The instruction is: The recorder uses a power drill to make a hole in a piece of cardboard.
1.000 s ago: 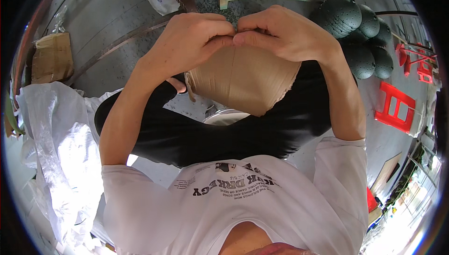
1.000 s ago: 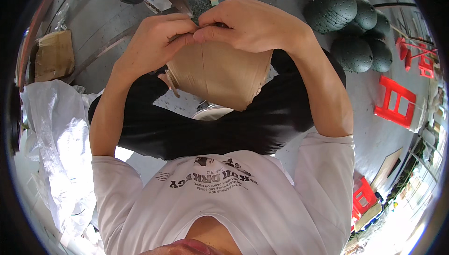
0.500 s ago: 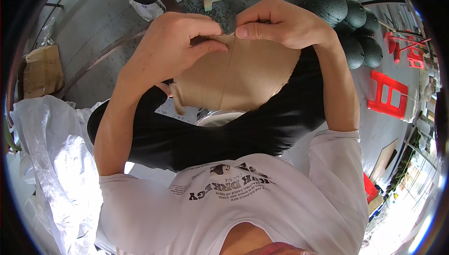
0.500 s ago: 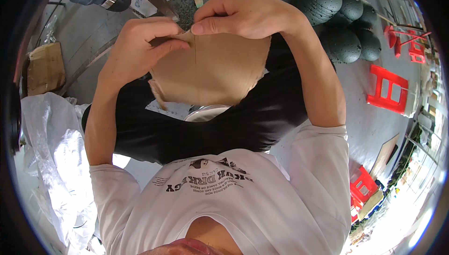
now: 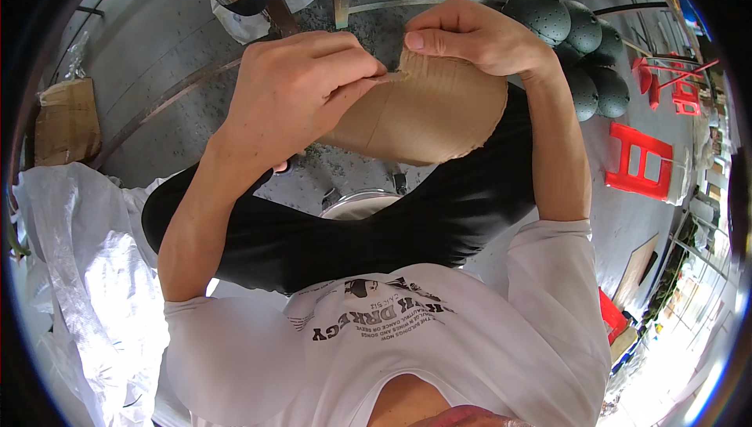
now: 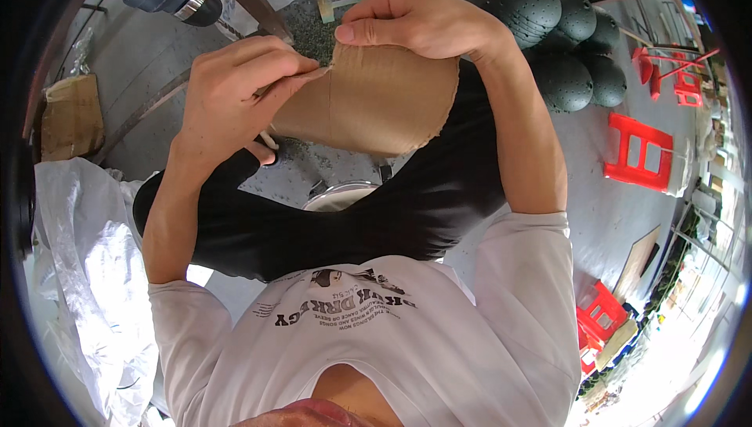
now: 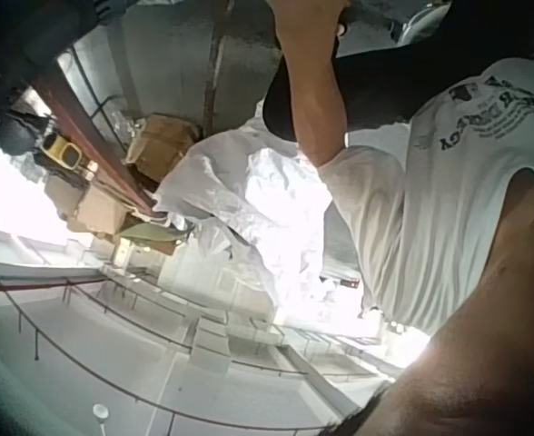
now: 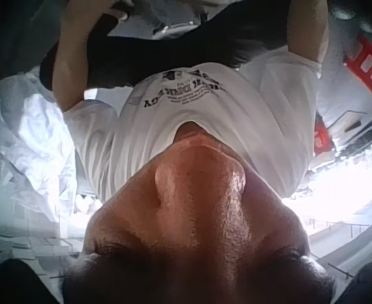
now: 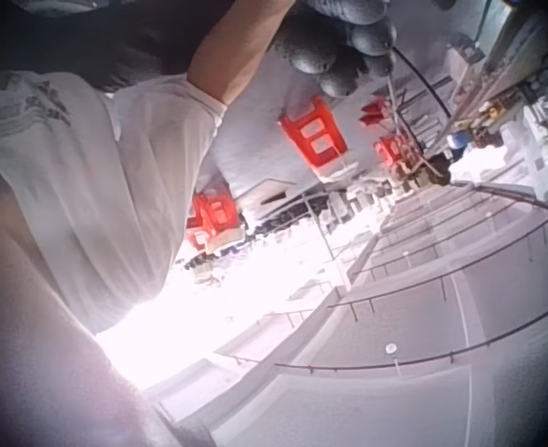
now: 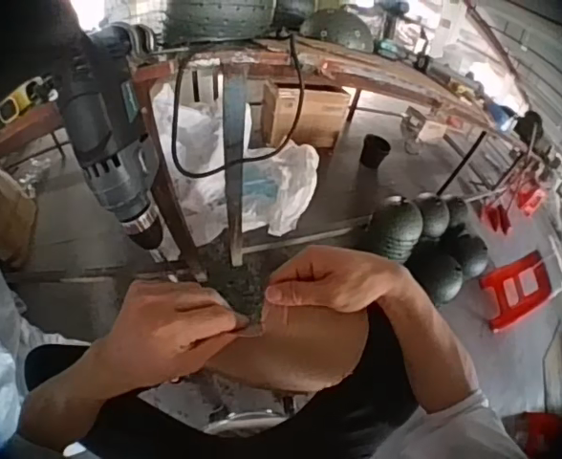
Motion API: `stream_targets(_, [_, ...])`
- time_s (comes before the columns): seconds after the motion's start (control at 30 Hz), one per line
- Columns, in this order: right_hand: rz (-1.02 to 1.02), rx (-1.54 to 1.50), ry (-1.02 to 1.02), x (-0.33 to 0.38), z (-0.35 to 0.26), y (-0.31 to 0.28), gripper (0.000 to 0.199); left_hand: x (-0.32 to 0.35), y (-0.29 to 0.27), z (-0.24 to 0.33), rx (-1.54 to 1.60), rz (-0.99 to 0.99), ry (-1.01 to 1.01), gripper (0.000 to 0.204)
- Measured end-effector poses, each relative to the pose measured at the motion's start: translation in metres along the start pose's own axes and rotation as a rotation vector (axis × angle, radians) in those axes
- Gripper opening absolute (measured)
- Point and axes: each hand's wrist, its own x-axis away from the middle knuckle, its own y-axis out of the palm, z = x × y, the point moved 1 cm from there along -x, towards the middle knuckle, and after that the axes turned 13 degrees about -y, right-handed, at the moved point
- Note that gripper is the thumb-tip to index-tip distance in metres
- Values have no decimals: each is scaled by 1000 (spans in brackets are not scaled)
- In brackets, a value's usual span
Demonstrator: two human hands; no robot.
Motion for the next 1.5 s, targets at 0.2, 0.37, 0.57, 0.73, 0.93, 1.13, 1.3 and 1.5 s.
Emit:
stream_targets(0.2, [249,-50,-140,38,13,-31,59,3,2,-12,131,8,-290,14])
stream_targets(0.37, [505,-324,-79,48,30,-19,63,7,-4,-13,303,108,-451,16])
stream_targets(0.57, [559,-131,33,40,14,-6,48,0,-5,-12,422,75,-561,33])
stream_targets(0.73, [370,374,-633,71,96,-51,51,10,33,-28,1080,-99,-836,51])
stream_targets(0.93, [654,-43,39,56,12,-11,57,39,36,-35,962,-29,-898,53])
stream_targets(1.13, [731,-66,30,65,2,-6,59,30,45,-14,582,56,-812,38])
stream_targets(1.3, [772,-17,158,56,17,-2,56,27,47,-11,417,57,-705,30])
stream_targets(1.5, [847,5,225,47,34,0,50,23,48,4,349,142,-602,24])
